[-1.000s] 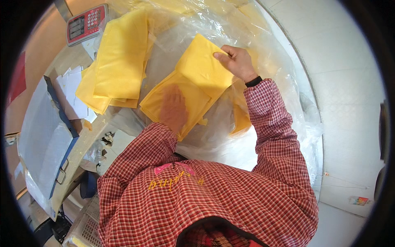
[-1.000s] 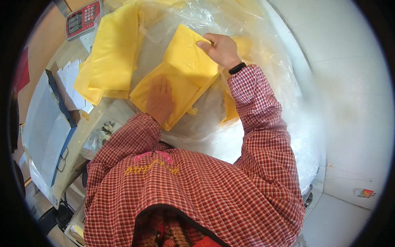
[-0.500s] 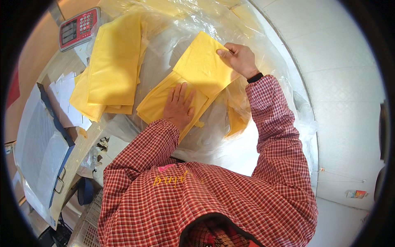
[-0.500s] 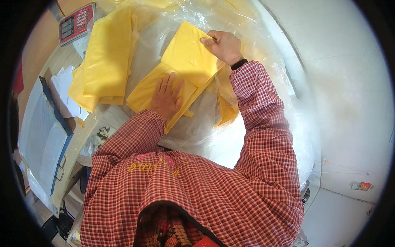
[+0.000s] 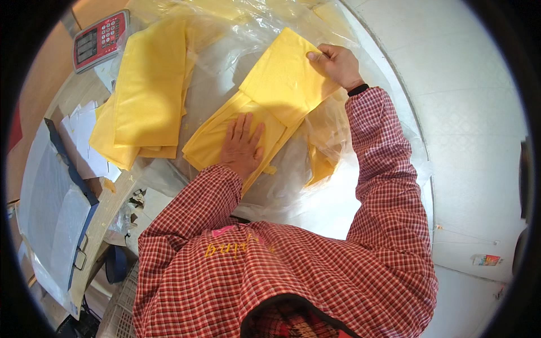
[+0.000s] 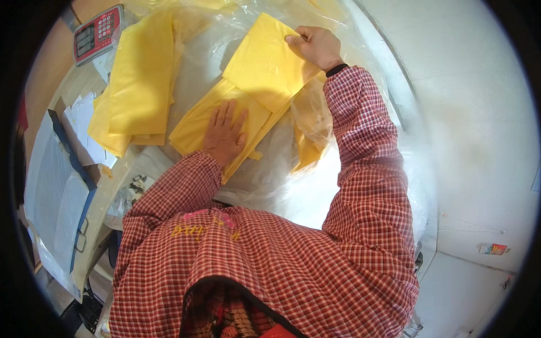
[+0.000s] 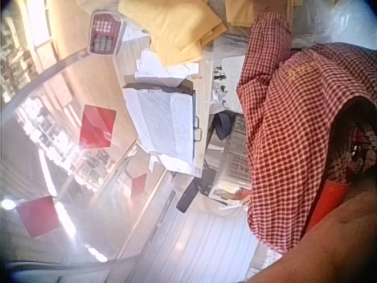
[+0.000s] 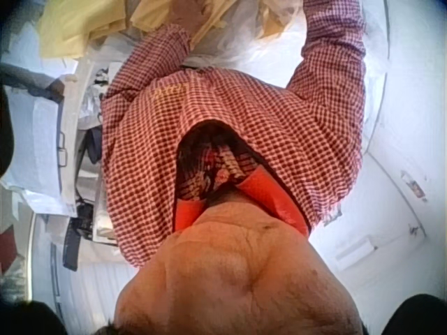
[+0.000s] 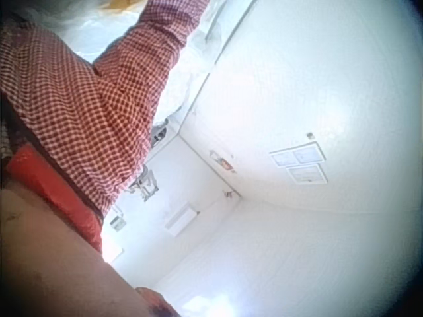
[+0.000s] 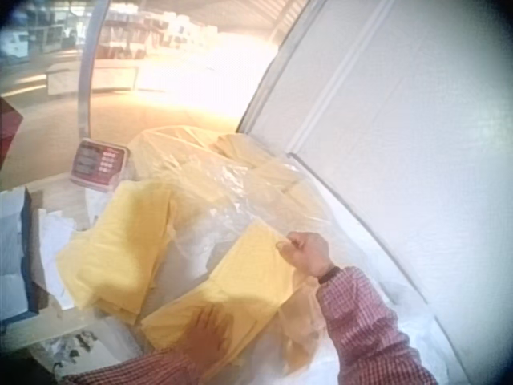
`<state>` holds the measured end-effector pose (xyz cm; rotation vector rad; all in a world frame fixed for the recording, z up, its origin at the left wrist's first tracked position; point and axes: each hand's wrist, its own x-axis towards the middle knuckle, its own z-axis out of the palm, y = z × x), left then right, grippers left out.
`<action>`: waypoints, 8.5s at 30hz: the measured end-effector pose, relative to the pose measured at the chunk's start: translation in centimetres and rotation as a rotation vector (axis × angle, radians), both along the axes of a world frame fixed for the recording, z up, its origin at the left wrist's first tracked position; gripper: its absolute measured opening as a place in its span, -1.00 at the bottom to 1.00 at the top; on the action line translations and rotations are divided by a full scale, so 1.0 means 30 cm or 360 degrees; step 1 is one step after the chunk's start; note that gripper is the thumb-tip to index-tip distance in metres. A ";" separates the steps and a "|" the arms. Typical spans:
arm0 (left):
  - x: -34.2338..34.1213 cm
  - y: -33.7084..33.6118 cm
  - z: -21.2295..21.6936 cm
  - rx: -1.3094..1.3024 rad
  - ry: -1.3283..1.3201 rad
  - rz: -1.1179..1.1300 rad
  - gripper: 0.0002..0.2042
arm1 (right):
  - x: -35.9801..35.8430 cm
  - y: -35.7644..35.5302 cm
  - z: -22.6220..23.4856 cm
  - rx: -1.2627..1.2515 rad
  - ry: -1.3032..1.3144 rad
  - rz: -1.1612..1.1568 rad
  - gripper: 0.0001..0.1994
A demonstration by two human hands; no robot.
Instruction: The person repeatedly folds yellow paper envelopes by hand on a worktable, aligning edges and creasing folds. They handle envelopes one at a time, stacking completed units beside the work area.
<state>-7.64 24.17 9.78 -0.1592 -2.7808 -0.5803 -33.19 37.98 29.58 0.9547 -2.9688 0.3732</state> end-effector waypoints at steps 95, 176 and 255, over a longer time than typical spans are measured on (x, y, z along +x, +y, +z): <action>0.341 -0.117 0.000 0.1686 -0.0478 0.1143 -0.32 | 0.712 -0.072 -0.465 -0.0372 0.0141 0.1105 -0.83; 0.312 -0.097 0.083 -0.0034 -0.0345 0.0701 -0.30 | 0.418 -0.001 -0.275 -0.0791 -0.1839 0.0035 -0.73; -0.033 -0.251 0.056 0.1933 -0.0030 -0.0342 -0.94 | 0.371 -0.040 -0.239 -0.0823 -0.2023 -0.0201 -0.53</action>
